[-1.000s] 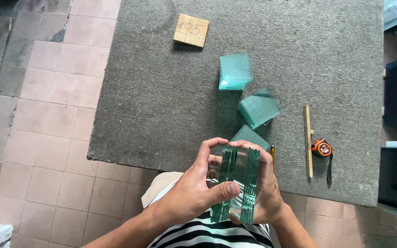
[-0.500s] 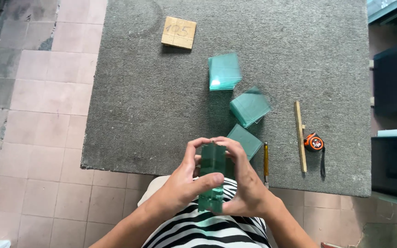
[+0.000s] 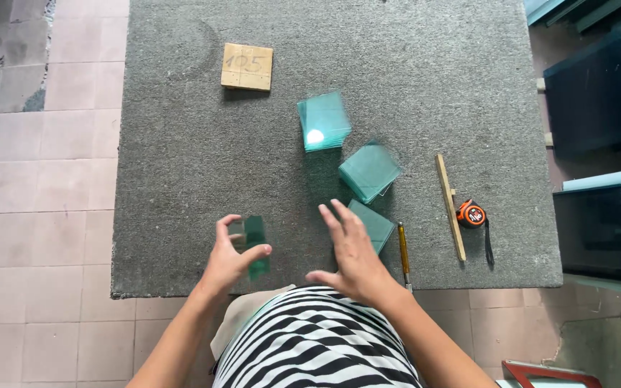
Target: Stacking small square glass plates on a workbench
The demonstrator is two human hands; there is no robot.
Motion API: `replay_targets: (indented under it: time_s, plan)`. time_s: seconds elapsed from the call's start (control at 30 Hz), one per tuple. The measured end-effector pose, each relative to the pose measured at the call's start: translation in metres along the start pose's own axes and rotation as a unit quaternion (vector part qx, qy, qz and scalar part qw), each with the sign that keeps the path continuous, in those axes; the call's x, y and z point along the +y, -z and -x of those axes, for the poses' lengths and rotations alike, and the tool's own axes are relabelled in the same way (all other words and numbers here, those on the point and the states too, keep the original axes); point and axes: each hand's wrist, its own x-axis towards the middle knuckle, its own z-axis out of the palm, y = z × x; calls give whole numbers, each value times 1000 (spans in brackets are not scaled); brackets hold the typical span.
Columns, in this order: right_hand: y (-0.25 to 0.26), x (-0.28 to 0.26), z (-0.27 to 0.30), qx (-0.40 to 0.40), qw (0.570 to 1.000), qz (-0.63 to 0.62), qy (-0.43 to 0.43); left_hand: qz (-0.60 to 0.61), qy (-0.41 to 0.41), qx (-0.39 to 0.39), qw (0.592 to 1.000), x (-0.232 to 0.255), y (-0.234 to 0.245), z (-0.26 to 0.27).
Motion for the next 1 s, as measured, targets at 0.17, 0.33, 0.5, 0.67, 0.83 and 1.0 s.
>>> replay_targets:
  time_s: [0.17, 0.33, 0.5, 0.67, 0.83, 1.0]
  plan:
    - [-11, 82, 15, 27, 944, 238, -226, -276, -2, 196, 941, -68, 72, -76]
    - [-29, 102, 12, 0, 925, 294, -241, -374, 52, 279, 883, -112, 122, -129]
    - [-37, 119, 9, -2, 912, 319, -256, -394, 82, 287, 870, -146, 137, -138]
    - [-39, 130, 8, -25, 898, 355, -259, -391, 29, 301, 870, -126, 116, -114]
    - [-42, 142, 12, 22, 901, 375, -217, -344, -163, 327, 865, -104, 67, -115]
    - [-27, 137, 14, 53, 922, 323, -205, -304, -300, 295, 855, -74, -11, -103]
